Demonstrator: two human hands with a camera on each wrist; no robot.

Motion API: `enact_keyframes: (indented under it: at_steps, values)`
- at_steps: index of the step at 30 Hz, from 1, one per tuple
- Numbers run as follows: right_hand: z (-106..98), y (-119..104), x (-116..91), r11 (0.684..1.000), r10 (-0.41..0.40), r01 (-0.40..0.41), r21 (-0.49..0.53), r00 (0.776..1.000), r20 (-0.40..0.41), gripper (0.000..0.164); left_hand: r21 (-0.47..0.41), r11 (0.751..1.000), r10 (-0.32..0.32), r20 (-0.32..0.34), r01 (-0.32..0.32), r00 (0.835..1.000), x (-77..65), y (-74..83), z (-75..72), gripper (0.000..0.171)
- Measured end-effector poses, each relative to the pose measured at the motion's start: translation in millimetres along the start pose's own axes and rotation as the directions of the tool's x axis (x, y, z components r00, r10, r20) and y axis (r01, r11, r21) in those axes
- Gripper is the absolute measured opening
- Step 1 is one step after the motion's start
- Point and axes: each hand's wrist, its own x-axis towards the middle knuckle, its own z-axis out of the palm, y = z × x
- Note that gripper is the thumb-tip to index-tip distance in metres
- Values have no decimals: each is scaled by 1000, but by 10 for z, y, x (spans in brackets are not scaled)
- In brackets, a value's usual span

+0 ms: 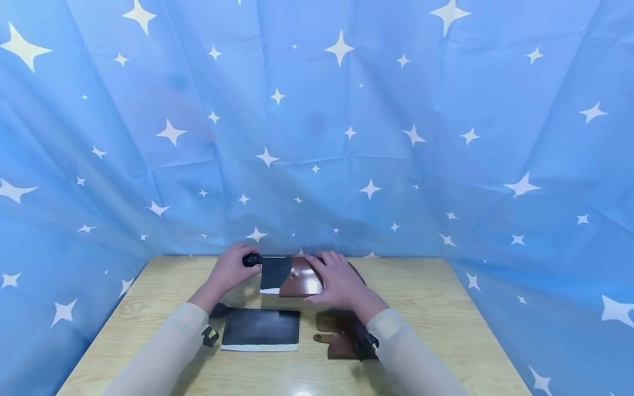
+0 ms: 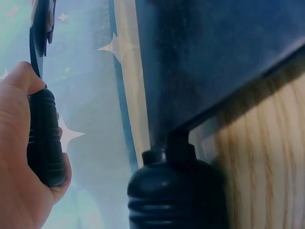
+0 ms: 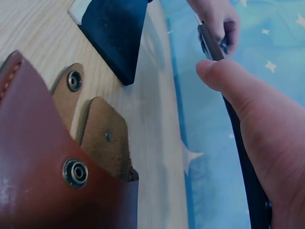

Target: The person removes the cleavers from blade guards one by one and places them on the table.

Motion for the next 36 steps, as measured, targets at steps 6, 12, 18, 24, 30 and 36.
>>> enact_keyframes:
  at_steps: [6, 12, 18, 24, 30, 36]
  values:
    - [-20, 5, -25, 1000, 7, -7, 7, 1000, 3, 114, -32, 999, -10, 10, 10, 1000, -10, 23, -42, 33]
    - [-9, 32, -50, 1000, 13, -13, 3, 1000, 17, 113, -28, 1000, -5, 12, 5, 1000, -20, 1, -39, 31]
    - [-16, 56, -66, 1000, 9, -9, 11, 1000, -1, 113, -37, 999, -2, 15, 3, 1000, -11, -10, -45, 32]
    - [-1, 83, -76, 1000, -5, 5, 9, 1000, -3, 113, -24, 1000, -6, 15, 7, 1000, -18, -46, -39, 31]
    - [-15, 96, -86, 1000, -2, 2, 16, 1000, -14, 112, -28, 999, -17, 22, 18, 1000, -19, -53, -44, 33]
    - [-13, 125, -105, 1000, 4, -4, 28, 1000, 3, 113, -29, 999, -40, 41, 42, 998, -35, -62, -67, 35]
